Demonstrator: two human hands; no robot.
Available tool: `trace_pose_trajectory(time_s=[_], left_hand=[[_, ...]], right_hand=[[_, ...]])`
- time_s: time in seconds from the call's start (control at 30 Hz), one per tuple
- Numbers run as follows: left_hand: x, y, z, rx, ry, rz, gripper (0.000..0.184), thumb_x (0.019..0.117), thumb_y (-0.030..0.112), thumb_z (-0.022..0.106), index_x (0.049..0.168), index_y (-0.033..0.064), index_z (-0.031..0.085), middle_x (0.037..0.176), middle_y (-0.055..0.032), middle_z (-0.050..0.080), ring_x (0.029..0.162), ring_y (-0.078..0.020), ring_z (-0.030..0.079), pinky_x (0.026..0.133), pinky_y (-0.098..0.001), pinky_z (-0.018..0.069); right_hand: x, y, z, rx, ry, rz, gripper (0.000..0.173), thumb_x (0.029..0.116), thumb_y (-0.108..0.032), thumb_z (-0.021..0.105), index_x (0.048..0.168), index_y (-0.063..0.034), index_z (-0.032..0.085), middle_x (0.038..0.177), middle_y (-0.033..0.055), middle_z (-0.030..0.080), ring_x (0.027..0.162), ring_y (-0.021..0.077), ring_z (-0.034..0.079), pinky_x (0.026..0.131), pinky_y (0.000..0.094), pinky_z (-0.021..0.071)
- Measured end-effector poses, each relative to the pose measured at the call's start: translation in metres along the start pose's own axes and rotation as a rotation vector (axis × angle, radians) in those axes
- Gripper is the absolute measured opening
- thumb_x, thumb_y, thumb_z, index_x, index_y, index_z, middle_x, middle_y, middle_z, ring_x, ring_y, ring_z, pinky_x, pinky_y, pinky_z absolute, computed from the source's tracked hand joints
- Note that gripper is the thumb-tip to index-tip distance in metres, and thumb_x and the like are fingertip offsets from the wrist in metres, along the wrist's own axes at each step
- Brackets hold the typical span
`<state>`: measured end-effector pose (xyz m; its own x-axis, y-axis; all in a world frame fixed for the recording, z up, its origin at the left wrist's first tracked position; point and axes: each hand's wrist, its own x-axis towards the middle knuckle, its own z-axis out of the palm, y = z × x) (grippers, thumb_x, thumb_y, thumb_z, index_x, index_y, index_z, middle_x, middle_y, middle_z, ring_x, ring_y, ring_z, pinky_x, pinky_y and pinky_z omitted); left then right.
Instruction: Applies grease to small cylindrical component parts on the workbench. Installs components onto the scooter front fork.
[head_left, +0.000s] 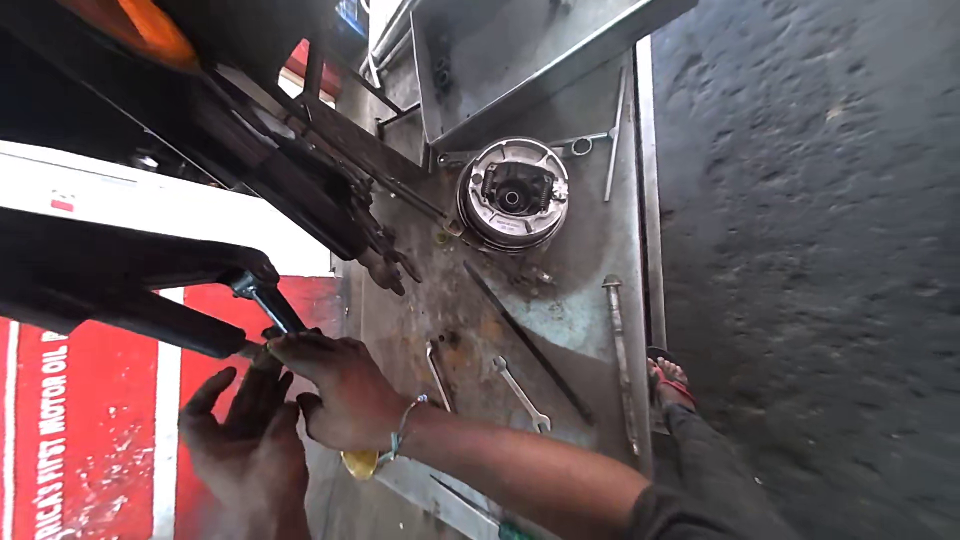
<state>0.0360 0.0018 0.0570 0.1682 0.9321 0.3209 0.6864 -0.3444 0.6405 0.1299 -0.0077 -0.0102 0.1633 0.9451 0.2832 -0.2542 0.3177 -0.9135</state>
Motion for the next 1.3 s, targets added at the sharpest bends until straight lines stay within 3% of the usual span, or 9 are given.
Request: trace_pose_trajectory(time_s=[0.33,0.53,0.67,0.77,0.83,0.9,0.97,1.13,1.3], left_hand=[[-0.003,-0.006,-0.002,-0.062,-0.035,0.034,0.072,0.0698,-0.008,0.056,0.136,-0.0068,0.029,0.127,-0.007,0.064,0.108,-0.0078,0.069,0.088,-0.0285,0.0609],[-0.001,-0.008,-0.006,-0.096,-0.051,0.05,0.063,0.0717,-0.01,0.053,0.131,-0.002,0.033,0.122,-0.0008,0.068,0.104,-0.0068,0.071,0.085,-0.0292,0.0623],[0.002,-0.008,0.003,-0.189,0.121,-0.102,0.048,0.0842,-0.016,0.052,0.128,-0.0015,0.04,0.114,-0.0053,0.067,0.096,-0.0115,0.072,0.082,-0.0317,0.0626],[0.003,-0.013,0.013,-0.157,0.227,-0.162,0.044,0.0878,-0.012,0.056,0.131,-0.0054,0.047,0.115,-0.0083,0.062,0.095,-0.0091,0.066,0.084,-0.0269,0.0575],[-0.001,-0.012,0.019,-0.027,0.186,-0.133,0.052,0.0915,-0.001,0.063,0.14,-0.0081,0.046,0.13,-0.0162,0.057,0.111,-0.0107,0.06,0.096,-0.0249,0.0503],[-0.004,-0.009,0.025,0.117,0.134,-0.059,0.059,0.0962,0.014,0.067,0.144,-0.0098,0.044,0.139,-0.0244,0.055,0.124,-0.0195,0.057,0.107,-0.0307,0.045],[-0.001,-0.005,0.03,0.257,0.131,0.01,0.055,0.0988,0.025,0.066,0.139,-0.0089,0.051,0.129,-0.0253,0.061,0.118,-0.0262,0.061,0.104,-0.0395,0.0464],[0.005,0.006,0.041,0.527,0.216,-0.018,0.042,0.1006,0.025,0.063,0.126,-0.0082,0.061,0.109,-0.0243,0.069,0.098,-0.0328,0.067,0.091,-0.0516,0.0508],[0.005,0.018,0.047,0.553,0.264,-0.14,0.043,0.1004,0.028,0.062,0.122,-0.0093,0.063,0.112,-0.0282,0.067,0.105,-0.0404,0.065,0.095,-0.0581,0.0468]], right_hand=[[-0.001,0.004,0.006,-0.082,-0.008,-0.05,0.065,0.0784,0.005,0.073,0.141,0.0,0.058,0.146,0.0145,0.057,0.141,0.0299,0.047,0.116,0.054,0.0317],[0.0,0.006,0.005,-0.04,0.023,-0.069,0.058,0.0807,0.01,0.066,0.138,0.0018,0.061,0.142,0.0173,0.06,0.135,0.0315,0.053,0.112,0.0546,0.0365],[0.006,0.002,-0.008,0.21,-0.012,0.149,0.041,0.0976,0.003,0.056,0.137,-0.0025,0.063,0.133,0.0189,0.065,0.12,0.0308,0.063,0.1,0.0501,0.0498],[0.007,0.005,-0.001,0.236,0.082,0.139,0.042,0.0953,0.006,0.056,0.136,0.0,0.063,0.127,0.0221,0.065,0.118,0.0332,0.063,0.099,0.0518,0.0502],[0.006,0.011,0.005,0.173,0.155,0.082,0.04,0.0921,0.007,0.058,0.132,0.0019,0.065,0.128,0.0218,0.066,0.121,0.0344,0.061,0.1,0.0536,0.0495],[0.001,0.012,0.001,0.141,0.18,0.104,0.041,0.092,0.006,0.061,0.132,0.0028,0.064,0.133,0.0224,0.063,0.128,0.0362,0.056,0.105,0.0546,0.0454],[-0.005,0.014,-0.007,0.141,0.201,0.145,0.041,0.0932,0.004,0.062,0.134,0.0023,0.063,0.136,0.0224,0.06,0.129,0.0355,0.055,0.106,0.0532,0.0451],[-0.019,0.012,-0.023,0.16,0.199,0.241,0.039,0.098,-0.001,0.058,0.136,-0.002,0.062,0.139,0.0197,0.058,0.133,0.0344,0.051,0.108,0.0509,0.043],[-0.03,0.01,-0.03,0.195,0.169,0.281,0.037,0.0991,0.0,0.054,0.135,0.0001,0.061,0.135,0.0181,0.061,0.126,0.0316,0.056,0.102,0.0479,0.0461]])
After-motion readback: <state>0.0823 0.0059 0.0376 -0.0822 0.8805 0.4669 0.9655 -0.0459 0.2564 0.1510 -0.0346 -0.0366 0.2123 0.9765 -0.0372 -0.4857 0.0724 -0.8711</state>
